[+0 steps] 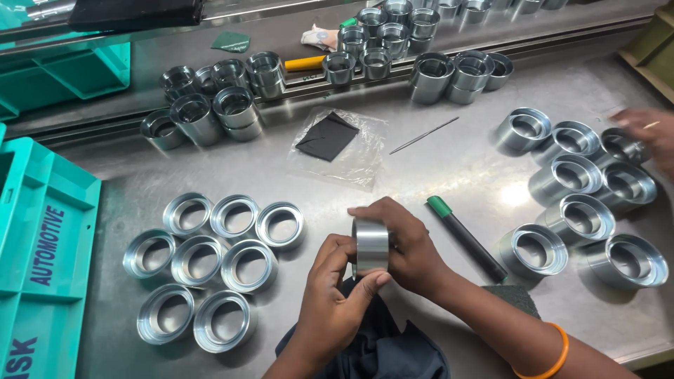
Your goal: Inspecting, deburring with sandpaper, and wiping metal rings before sorting them into plastic bins.
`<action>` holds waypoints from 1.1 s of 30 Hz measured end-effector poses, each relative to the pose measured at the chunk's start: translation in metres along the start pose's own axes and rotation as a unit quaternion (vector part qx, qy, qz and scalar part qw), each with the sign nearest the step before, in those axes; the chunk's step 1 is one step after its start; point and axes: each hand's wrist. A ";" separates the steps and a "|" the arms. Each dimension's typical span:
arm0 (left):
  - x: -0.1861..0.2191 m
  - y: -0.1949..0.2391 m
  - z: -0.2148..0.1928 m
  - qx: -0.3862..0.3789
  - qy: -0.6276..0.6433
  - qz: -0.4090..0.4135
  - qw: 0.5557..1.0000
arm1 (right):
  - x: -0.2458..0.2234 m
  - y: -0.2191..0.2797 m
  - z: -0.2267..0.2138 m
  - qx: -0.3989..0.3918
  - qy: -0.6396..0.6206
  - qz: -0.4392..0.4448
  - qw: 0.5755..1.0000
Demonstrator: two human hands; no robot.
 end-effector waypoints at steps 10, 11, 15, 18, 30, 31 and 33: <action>-0.006 -0.001 0.001 -0.008 0.031 -0.043 0.999 | 0.007 -0.001 -0.003 -0.028 0.026 0.002 0.999; -0.007 0.000 0.001 0.008 -0.020 0.026 0.999 | 0.012 0.000 -0.003 -0.051 -0.028 0.045 0.997; -0.011 -0.002 -0.002 -0.027 -0.001 0.019 0.999 | 0.011 -0.002 -0.006 -0.082 -0.054 0.026 0.995; -0.020 -0.002 -0.003 -0.030 0.119 -0.087 0.989 | -0.020 -0.008 -0.005 -0.008 0.038 -0.097 0.995; -0.048 -0.017 -0.019 0.149 0.395 -0.366 0.829 | 0.002 0.002 0.005 -0.057 -0.263 0.375 0.887; -0.036 -0.018 -0.020 0.151 0.396 -0.365 0.829 | -0.004 0.005 0.006 -0.059 -0.262 0.375 0.887; -0.013 -0.019 -0.020 0.074 0.402 -0.348 0.844 | -0.017 0.011 0.008 -0.053 -0.099 0.118 0.987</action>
Point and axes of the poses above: each hand's wrist, its own y-axis away from the middle knuckle, its own z-axis out of the palm, x = y × z, and after that the axes turned 11 degrees about x, right-handed
